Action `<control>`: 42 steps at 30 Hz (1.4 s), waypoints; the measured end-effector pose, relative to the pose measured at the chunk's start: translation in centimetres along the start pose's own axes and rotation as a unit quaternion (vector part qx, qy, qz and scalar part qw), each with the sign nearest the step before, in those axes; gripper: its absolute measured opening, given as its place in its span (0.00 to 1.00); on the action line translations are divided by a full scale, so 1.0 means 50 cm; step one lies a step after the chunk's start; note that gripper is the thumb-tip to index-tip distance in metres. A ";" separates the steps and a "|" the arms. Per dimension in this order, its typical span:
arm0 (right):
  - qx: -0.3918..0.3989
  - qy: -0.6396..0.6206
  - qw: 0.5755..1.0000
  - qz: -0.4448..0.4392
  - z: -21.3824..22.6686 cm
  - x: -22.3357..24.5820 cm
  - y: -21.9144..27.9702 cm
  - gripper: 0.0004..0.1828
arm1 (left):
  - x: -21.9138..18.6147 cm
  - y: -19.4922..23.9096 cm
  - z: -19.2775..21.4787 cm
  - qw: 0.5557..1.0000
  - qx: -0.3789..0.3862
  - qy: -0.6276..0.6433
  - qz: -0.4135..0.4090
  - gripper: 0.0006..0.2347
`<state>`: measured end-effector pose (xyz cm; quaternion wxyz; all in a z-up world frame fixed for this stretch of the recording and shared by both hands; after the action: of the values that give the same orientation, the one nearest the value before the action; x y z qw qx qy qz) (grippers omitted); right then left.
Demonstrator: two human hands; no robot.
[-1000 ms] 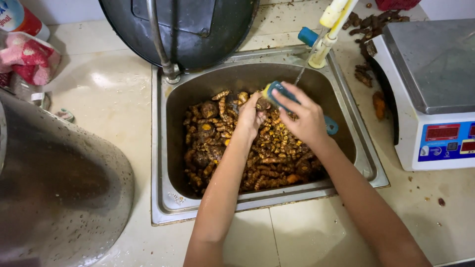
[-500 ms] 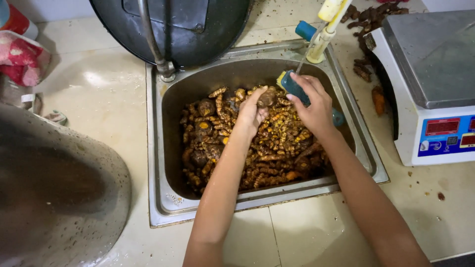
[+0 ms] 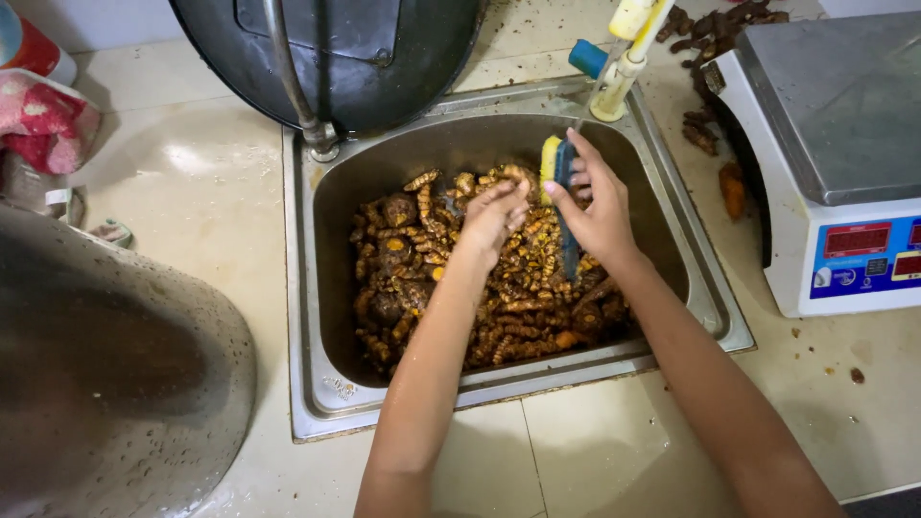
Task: Washing and scrubbing turmeric roots in a sink using a sponge and running water
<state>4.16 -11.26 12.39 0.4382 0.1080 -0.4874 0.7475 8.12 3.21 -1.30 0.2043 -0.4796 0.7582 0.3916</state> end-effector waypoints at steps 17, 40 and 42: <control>-0.090 -0.035 0.987 -0.131 0.022 -0.089 0.029 0.27 | 0.032 -0.070 -0.027 0.990 0.008 -0.106 -0.097 0.25; -0.143 -0.192 0.938 -0.249 -0.023 -0.149 0.060 0.17 | -0.068 0.113 -0.161 0.879 -0.022 -0.452 -0.152 0.11; -0.167 -0.196 0.928 -0.269 -0.010 -0.186 0.072 0.18 | -0.027 0.157 -0.224 0.765 0.022 -0.626 -0.151 0.12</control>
<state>7.08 -16.44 4.39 0.5304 0.3049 -0.6339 0.4732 2.52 -3.02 9.59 0.7007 -0.2314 0.3881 0.5522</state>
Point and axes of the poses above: each hand's wrist, its own y-axis away from the middle knuckle, its own z-axis out of the back of the hand, x = y × z, the point moved 10 cm from there along -y, towards the middle knuckle, and after that the axes turned 10 degrees about z, right-handed, at the moved point
